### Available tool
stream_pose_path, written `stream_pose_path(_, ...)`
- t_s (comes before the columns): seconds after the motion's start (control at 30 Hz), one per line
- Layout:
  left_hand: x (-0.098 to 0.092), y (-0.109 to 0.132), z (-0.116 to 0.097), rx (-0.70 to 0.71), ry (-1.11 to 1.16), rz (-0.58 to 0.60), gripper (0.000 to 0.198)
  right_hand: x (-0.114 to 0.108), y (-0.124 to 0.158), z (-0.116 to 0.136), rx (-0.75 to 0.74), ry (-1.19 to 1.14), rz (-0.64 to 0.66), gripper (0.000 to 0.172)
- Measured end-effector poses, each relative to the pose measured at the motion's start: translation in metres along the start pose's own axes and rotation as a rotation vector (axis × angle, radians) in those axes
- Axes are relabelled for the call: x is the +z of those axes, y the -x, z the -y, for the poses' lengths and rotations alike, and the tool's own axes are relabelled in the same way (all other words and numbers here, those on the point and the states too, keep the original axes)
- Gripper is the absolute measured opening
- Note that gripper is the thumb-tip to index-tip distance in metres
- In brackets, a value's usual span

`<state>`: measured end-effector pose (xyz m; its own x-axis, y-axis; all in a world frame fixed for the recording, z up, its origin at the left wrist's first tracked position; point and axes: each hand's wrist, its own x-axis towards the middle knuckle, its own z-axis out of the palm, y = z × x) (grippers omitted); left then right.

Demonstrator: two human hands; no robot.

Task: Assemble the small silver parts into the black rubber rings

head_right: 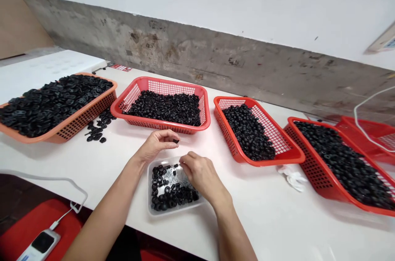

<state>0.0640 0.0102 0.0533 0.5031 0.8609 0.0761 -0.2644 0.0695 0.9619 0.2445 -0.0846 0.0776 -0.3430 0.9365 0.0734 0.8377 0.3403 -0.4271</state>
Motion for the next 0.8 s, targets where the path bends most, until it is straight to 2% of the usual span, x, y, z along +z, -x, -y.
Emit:
stream_pose_path(0.1,0.001,0.0,0.0,-0.023,0.013,-0.01,0.025,0.004,0.001,0.005,-0.004,0.051,0.136,0.021)
stream_pose_path(0.33,0.003,-0.002,0.001,-0.05,-0.001,-0.026,0.029,0.012,-0.002,0.011,0.054,0.115,0.278,0.022)
stream_pose_path(0.5,0.003,-0.004,0.004,-0.065,-0.009,-0.012,0.033,0.013,-0.004,0.014,0.033,0.084,0.28,0.028)
stream_pose_path(0.8,0.003,-0.004,0.004,-0.066,-0.014,-0.017,0.033,0.018,-0.004,0.015,-0.035,0.089,0.266,0.017)
